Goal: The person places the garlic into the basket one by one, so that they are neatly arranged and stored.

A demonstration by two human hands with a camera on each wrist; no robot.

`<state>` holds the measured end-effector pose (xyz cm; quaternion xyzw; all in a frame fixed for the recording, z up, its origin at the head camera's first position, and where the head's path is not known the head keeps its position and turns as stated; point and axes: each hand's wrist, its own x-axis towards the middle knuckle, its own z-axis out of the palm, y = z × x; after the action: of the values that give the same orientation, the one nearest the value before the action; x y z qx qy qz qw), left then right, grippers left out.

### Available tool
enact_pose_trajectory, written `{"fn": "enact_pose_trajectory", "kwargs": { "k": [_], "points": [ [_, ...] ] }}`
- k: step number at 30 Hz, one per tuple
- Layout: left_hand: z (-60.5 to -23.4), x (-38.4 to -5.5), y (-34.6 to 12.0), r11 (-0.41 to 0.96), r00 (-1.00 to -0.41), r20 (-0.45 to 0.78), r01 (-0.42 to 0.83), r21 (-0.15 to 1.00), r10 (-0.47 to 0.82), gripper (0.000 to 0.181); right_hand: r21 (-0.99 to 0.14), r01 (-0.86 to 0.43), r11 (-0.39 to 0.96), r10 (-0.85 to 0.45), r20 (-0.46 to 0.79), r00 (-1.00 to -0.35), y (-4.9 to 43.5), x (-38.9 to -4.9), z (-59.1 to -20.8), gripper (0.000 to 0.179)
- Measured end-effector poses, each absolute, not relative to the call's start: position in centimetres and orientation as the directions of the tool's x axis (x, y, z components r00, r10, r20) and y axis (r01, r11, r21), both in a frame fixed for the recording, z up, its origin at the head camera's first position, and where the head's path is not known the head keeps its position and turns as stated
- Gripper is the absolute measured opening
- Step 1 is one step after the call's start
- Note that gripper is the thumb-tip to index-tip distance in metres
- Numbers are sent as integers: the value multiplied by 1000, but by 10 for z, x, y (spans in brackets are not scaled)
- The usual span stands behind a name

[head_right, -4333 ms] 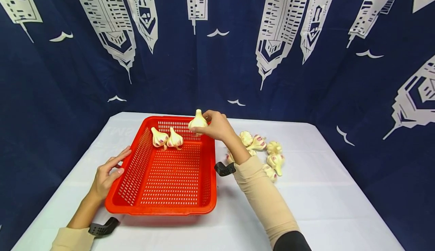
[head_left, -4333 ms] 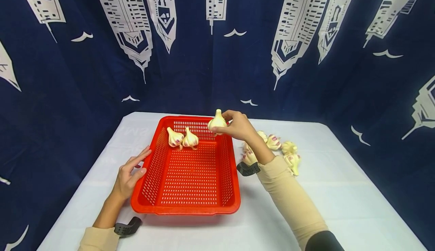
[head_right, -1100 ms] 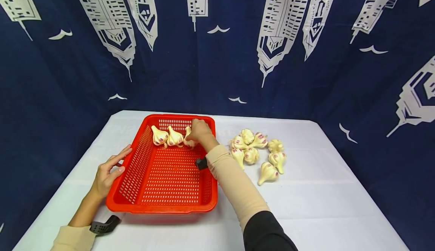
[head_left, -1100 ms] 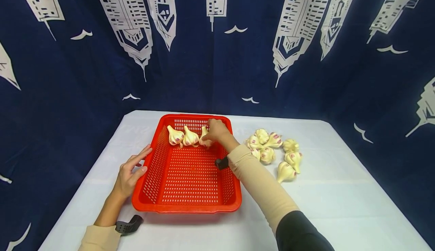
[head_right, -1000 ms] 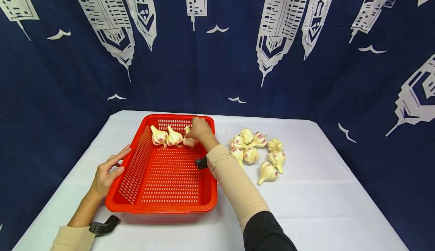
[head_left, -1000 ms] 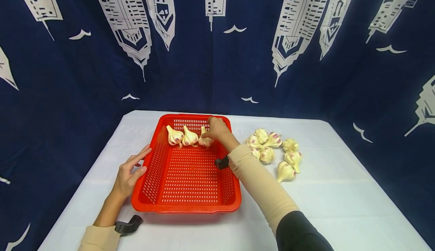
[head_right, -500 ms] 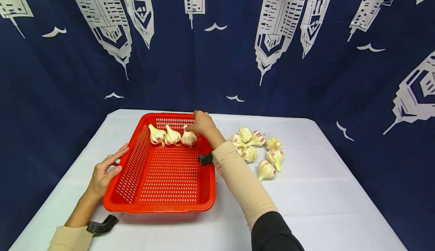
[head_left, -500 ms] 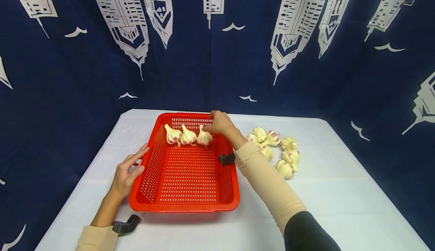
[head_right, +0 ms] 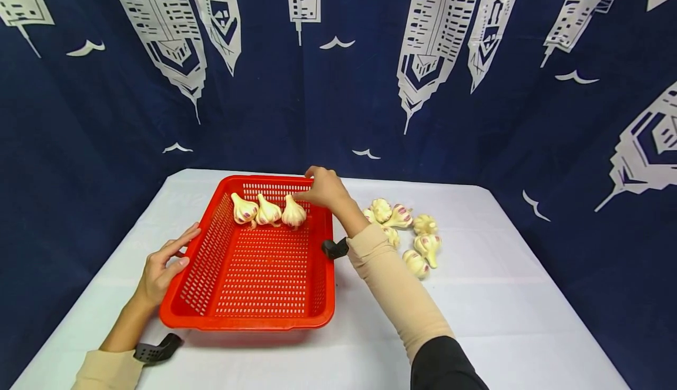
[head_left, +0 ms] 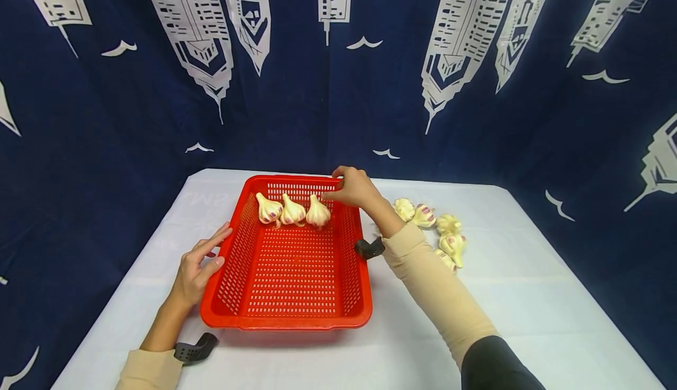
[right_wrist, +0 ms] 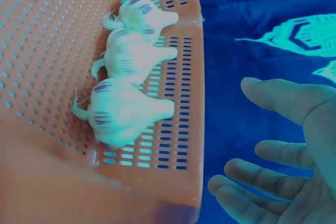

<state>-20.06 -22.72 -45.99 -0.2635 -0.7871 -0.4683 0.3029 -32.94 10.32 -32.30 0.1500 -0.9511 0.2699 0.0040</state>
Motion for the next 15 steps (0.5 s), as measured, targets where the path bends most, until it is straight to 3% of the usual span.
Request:
{"fn": "enact_pose_trajectory", "kwargs": {
  "k": [15],
  "points": [
    [-459, -200, -227, 418, -676, 724, 702, 577, 135, 50, -511, -300, 806, -280, 117, -953, 144, -310, -326, 62]
  ]
}}
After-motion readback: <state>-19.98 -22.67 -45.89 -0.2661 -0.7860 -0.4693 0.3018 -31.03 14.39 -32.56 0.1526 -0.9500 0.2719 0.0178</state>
